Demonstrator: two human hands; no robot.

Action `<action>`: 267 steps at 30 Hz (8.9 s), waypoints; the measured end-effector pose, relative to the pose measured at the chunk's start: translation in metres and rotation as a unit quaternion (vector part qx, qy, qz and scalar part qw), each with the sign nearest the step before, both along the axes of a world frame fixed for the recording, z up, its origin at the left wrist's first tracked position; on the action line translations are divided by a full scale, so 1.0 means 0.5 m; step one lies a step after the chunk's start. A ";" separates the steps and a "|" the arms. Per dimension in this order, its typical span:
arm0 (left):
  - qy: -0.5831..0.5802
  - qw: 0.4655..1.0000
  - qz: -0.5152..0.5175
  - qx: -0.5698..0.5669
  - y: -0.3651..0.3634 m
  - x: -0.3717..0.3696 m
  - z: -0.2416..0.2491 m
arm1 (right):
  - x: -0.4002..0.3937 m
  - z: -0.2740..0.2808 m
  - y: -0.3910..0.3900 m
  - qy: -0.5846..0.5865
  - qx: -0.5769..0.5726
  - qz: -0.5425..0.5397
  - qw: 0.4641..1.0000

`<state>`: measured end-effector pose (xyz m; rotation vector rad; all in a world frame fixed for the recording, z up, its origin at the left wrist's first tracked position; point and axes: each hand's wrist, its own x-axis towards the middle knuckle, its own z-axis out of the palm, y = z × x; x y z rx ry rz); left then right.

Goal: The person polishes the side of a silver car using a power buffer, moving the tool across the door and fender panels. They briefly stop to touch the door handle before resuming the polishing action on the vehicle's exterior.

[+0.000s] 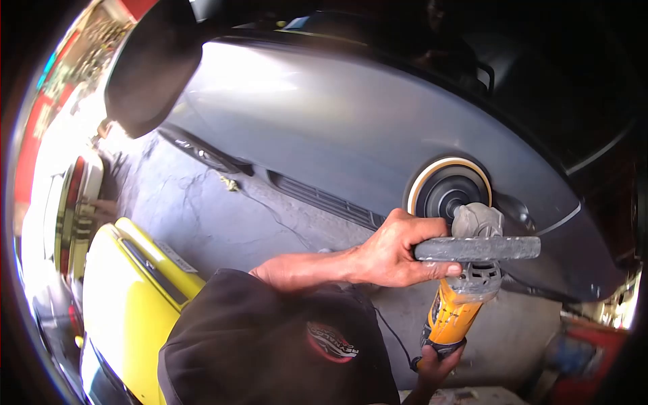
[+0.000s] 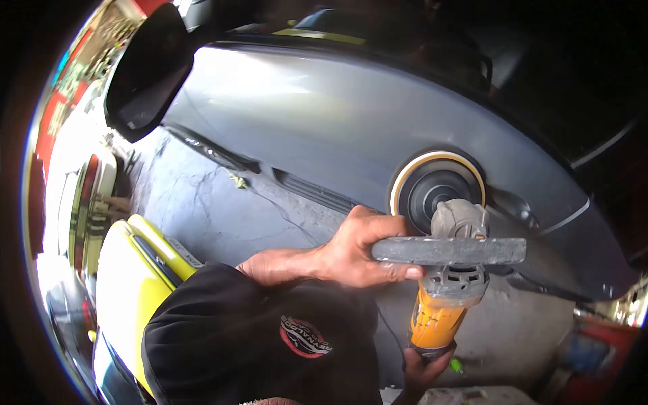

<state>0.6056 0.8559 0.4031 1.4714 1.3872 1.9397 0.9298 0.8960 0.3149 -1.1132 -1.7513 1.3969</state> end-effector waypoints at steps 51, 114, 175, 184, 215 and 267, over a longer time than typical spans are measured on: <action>0.211 0.973 -0.096 -0.018 0.445 0.248 0.088 | 0.085 -0.134 0.272 0.184 -0.029 -0.183 0.965; 0.422 0.901 -0.064 -0.071 0.535 0.500 0.027 | 0.159 -0.285 0.360 0.430 -0.200 -0.052 0.879; 0.308 0.946 -0.068 -0.068 0.056 0.076 -0.267 | -0.022 -0.486 0.013 0.161 -0.137 -0.022 0.977; 0.293 0.946 -0.092 -0.103 0.060 0.082 -0.272 | -0.034 -0.468 -0.004 0.207 -0.133 -0.030 0.969; 0.237 0.948 -0.203 0.069 0.381 0.272 -0.323 | 0.136 -0.542 0.173 0.091 0.026 -0.222 0.970; 0.397 0.892 -0.216 -0.017 0.193 0.122 -0.281 | -0.198 -0.623 -0.100 0.356 -0.255 -0.173 0.882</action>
